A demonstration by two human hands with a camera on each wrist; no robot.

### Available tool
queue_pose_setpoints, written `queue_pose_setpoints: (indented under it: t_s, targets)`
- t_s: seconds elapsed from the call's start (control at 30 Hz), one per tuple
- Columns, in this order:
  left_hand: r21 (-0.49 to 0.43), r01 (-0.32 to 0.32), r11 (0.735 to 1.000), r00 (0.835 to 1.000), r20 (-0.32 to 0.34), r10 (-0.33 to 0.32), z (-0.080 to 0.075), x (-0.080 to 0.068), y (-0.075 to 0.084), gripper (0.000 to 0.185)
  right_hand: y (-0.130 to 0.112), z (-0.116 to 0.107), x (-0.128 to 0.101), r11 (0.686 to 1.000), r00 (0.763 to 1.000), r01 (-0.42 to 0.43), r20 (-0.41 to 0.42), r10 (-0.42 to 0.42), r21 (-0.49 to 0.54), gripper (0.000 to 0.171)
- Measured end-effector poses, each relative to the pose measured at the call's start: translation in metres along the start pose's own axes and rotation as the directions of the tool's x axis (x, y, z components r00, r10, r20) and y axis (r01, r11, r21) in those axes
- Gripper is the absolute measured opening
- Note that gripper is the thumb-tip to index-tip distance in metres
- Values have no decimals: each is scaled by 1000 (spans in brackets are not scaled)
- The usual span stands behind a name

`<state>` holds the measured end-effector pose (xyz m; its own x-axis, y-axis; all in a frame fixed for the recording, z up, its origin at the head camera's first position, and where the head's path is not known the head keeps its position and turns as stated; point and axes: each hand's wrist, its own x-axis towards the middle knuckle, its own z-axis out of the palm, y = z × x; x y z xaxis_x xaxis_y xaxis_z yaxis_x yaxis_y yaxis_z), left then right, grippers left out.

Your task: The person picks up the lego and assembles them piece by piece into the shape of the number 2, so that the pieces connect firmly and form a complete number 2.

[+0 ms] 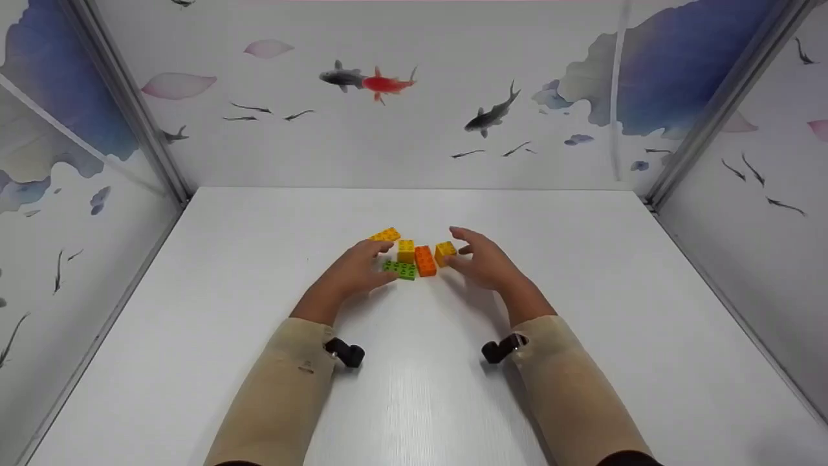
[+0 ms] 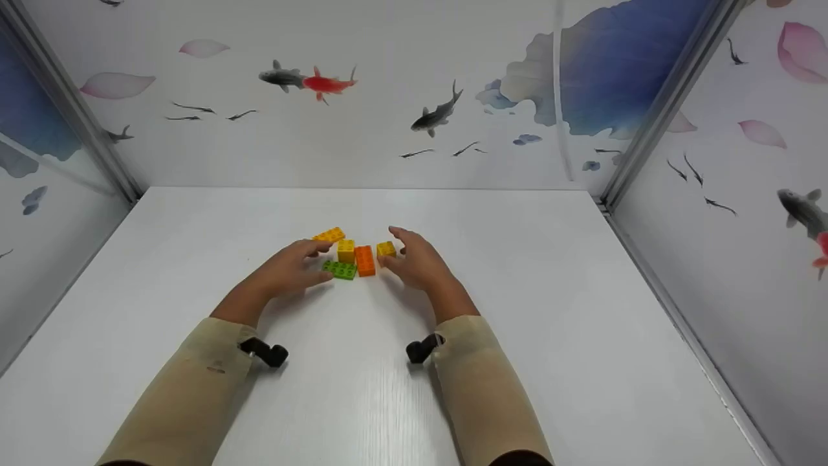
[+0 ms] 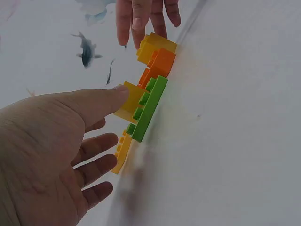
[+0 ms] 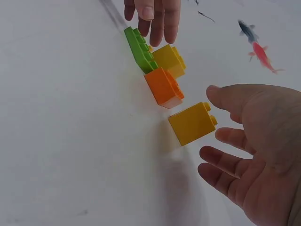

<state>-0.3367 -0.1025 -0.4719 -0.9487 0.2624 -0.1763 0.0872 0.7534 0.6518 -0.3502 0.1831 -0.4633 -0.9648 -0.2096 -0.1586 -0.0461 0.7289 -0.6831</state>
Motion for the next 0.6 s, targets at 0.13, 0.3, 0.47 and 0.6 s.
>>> queue_pose_setpoints:
  t_s: [0.13, 0.3, 0.47, 0.6]
  targets:
    - [-46, -32, 998, 999, -7, 32, 2, 2, -2, 65, 4, 4, 4, 1000, 1000, -13, 9, 13, 22, 67]
    - [-88, -10, 996, 1000, -12, 9, 4, 2, -5, 58, 6, 8, 7, 998, 999, -43, 13, 42, 47, 60]
    - [-109, 24, 994, 999, -20, -26, 6, 3, -6, 55, 8, 10, 10, 997, 999, -38, 0, 38, 70, 56]
    - [-104, 28, 994, 999, -29, -31, 8, 2, -6, 54, 11, 10, 11, 996, 1000, -25, -9, 26, 86, 54]
